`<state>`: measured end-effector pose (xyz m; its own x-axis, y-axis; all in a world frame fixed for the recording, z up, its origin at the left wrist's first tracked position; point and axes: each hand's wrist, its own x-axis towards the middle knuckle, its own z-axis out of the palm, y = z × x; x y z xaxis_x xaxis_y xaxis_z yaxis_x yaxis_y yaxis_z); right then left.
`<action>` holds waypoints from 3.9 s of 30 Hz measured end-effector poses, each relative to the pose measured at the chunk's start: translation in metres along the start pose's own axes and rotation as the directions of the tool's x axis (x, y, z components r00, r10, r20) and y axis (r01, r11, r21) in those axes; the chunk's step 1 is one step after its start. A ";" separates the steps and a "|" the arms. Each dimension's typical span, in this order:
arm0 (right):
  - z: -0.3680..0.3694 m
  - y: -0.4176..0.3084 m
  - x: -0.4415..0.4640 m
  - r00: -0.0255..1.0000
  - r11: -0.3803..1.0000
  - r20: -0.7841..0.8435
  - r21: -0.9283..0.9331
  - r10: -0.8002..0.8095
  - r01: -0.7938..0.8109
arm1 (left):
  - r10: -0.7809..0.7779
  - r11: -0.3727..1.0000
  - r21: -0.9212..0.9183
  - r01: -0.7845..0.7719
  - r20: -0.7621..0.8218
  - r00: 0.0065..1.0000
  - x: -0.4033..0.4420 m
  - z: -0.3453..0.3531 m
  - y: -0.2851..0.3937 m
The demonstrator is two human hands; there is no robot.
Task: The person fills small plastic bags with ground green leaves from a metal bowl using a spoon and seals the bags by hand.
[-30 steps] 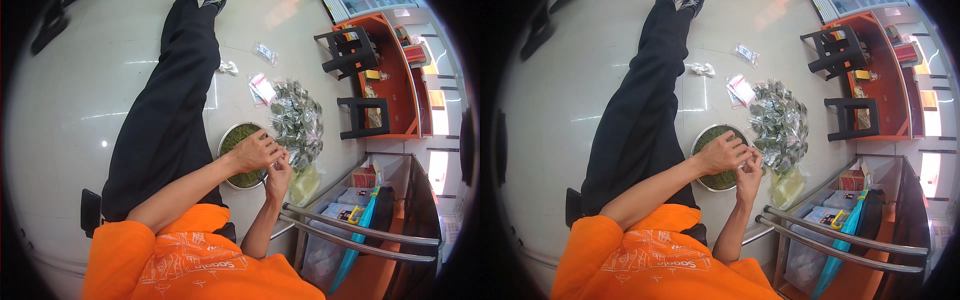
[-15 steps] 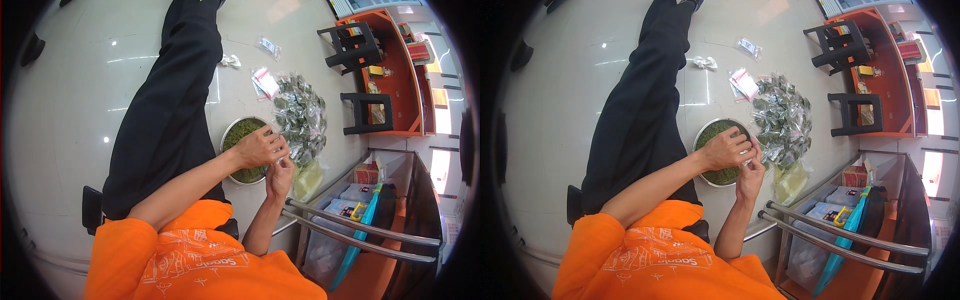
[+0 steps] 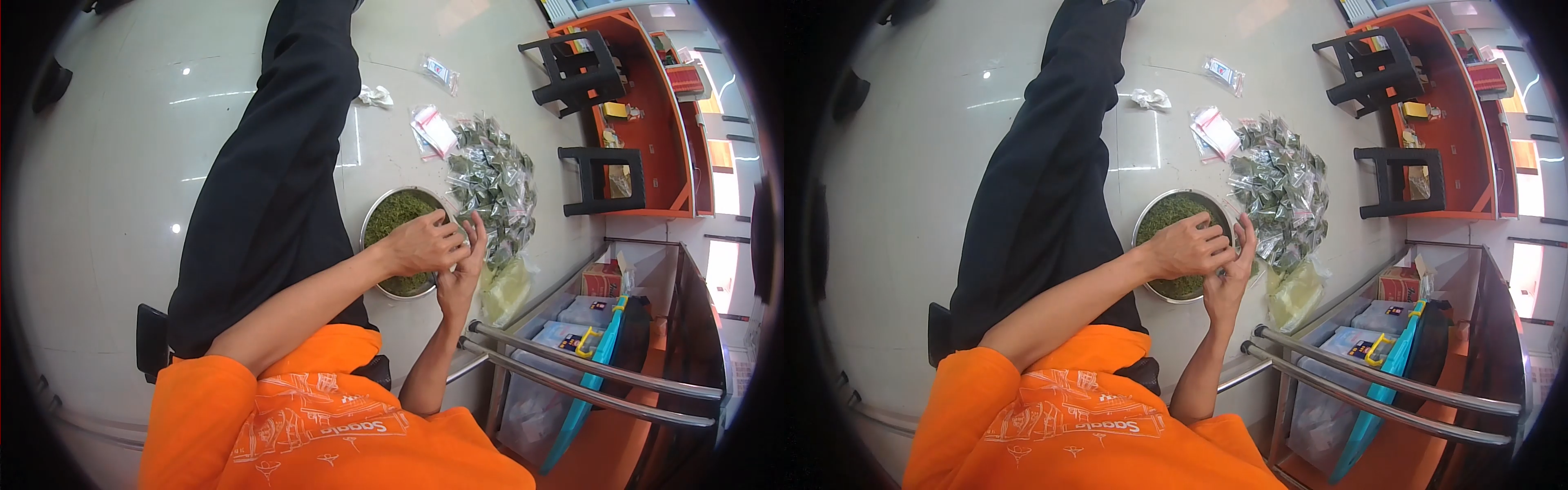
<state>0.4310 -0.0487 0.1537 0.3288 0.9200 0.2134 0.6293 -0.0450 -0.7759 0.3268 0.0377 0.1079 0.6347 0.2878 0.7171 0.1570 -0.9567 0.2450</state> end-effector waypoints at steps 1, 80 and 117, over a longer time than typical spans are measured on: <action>-0.001 0.000 0.000 1.000 1.000 -0.011 -0.010 0.009 -0.009 | 0.000 1.000 0.000 0.000 -0.021 1.000 0.000 0.001 -0.001; -0.023 0.096 -0.045 0.901 0.875 0.068 -0.279 0.429 -0.396 | -0.846 0.070 -0.272 0.960 0.493 0.201 -0.016 -0.009 -0.061; -0.039 0.125 -0.089 0.848 0.822 -0.023 0.257 0.530 -0.507 | -0.826 0.062 -0.251 0.966 0.530 0.191 -0.012 -0.015 -0.061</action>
<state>0.5077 -0.1509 0.0607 0.6282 0.7472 -0.2169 0.1697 -0.4036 -0.8991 0.2984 0.0931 0.0939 0.3923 0.8229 -0.4111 0.4325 0.2294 0.8719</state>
